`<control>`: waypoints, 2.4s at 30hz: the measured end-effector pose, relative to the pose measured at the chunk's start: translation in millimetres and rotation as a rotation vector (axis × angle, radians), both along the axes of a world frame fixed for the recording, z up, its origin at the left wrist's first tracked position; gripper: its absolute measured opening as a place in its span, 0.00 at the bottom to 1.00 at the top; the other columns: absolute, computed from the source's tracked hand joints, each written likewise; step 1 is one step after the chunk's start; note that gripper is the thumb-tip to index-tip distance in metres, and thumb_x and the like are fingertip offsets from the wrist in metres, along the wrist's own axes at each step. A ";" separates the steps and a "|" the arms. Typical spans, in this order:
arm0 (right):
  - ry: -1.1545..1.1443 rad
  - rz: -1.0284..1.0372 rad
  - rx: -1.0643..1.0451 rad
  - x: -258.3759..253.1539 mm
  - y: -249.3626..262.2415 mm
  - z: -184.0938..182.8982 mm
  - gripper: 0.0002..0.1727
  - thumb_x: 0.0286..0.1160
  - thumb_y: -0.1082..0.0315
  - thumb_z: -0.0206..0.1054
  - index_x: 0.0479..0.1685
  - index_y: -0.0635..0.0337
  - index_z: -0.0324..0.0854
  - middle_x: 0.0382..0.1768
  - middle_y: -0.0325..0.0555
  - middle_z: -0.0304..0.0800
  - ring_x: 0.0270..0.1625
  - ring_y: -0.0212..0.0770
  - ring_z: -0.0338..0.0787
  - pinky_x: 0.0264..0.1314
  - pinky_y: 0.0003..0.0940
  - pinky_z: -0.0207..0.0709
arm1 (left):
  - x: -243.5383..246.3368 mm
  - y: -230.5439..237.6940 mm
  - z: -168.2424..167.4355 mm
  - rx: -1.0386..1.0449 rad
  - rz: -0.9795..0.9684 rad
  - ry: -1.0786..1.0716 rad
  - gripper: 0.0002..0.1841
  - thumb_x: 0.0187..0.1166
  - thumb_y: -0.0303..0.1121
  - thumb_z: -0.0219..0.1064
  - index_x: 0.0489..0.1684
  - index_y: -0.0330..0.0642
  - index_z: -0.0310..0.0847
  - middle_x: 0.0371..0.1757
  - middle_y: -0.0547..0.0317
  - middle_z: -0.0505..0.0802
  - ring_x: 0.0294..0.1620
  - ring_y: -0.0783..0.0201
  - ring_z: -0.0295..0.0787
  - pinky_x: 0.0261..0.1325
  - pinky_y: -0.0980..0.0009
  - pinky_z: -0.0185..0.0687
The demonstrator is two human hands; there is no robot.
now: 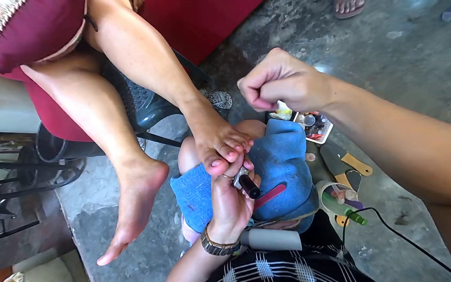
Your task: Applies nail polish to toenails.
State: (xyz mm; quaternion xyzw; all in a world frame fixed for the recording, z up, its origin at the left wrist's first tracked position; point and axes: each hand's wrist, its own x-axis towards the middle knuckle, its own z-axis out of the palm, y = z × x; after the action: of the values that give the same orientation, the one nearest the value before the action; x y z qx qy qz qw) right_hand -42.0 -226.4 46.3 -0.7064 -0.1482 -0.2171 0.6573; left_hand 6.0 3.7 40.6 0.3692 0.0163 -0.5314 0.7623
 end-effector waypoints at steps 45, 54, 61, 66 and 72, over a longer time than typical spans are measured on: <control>-0.032 -0.202 -0.681 -5.2 9.5 21.8 0.04 0.61 0.64 0.77 0.28 0.46 0.99 0.48 0.42 0.89 0.57 0.40 0.75 0.58 0.33 0.64 | 2.9 -0.7 2.5 -0.018 -0.009 0.077 0.10 0.83 0.30 0.56 0.41 0.38 0.84 0.27 0.60 0.86 0.15 0.76 0.77 0.19 0.85 0.76; -0.101 -0.192 -1.032 4.2 17.4 49.4 0.07 0.52 0.75 0.74 0.24 0.51 0.95 0.52 0.46 0.87 0.59 0.51 0.77 0.53 0.41 0.71 | 3.0 -3.0 3.4 0.030 -0.008 0.060 0.12 0.86 0.31 0.53 0.39 0.39 0.84 0.27 0.61 0.86 0.14 0.76 0.76 0.17 0.84 0.74; -0.193 -0.295 -0.874 -15.8 14.4 54.8 0.14 0.63 0.79 0.60 0.36 0.59 0.92 0.42 0.47 0.90 0.50 0.45 0.84 0.48 0.39 0.75 | -1.9 -4.1 3.2 0.059 0.008 -0.062 0.12 0.86 0.28 0.53 0.42 0.38 0.84 0.26 0.60 0.86 0.13 0.76 0.75 0.16 0.84 0.73; -0.211 -0.265 -0.447 -53.9 40.4 26.8 0.16 0.71 0.66 0.54 0.13 0.56 0.72 0.14 0.33 0.70 0.21 0.24 0.70 0.25 0.23 0.59 | -8.3 -3.0 -2.8 0.033 0.033 -0.212 0.10 0.86 0.29 0.57 0.37 0.40 0.85 0.26 0.57 0.86 0.15 0.75 0.75 0.18 0.83 0.72; -0.098 -0.352 -0.417 -76.9 94.7 -8.8 0.12 0.68 0.65 0.73 0.45 0.62 0.85 0.35 0.38 0.87 0.41 0.26 0.85 0.45 0.19 0.81 | -14.4 -5.4 -3.2 0.074 0.069 -0.350 0.11 0.88 0.32 0.58 0.37 0.43 0.86 0.25 0.58 0.88 0.17 0.74 0.81 0.21 0.81 0.80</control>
State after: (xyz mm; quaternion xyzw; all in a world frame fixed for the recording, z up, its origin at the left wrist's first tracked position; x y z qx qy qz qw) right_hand -118.9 -131.8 37.5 -0.8299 -0.0963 -0.3266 0.4420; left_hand -8.4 -1.6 37.4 0.4830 -0.0847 -0.4316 0.7571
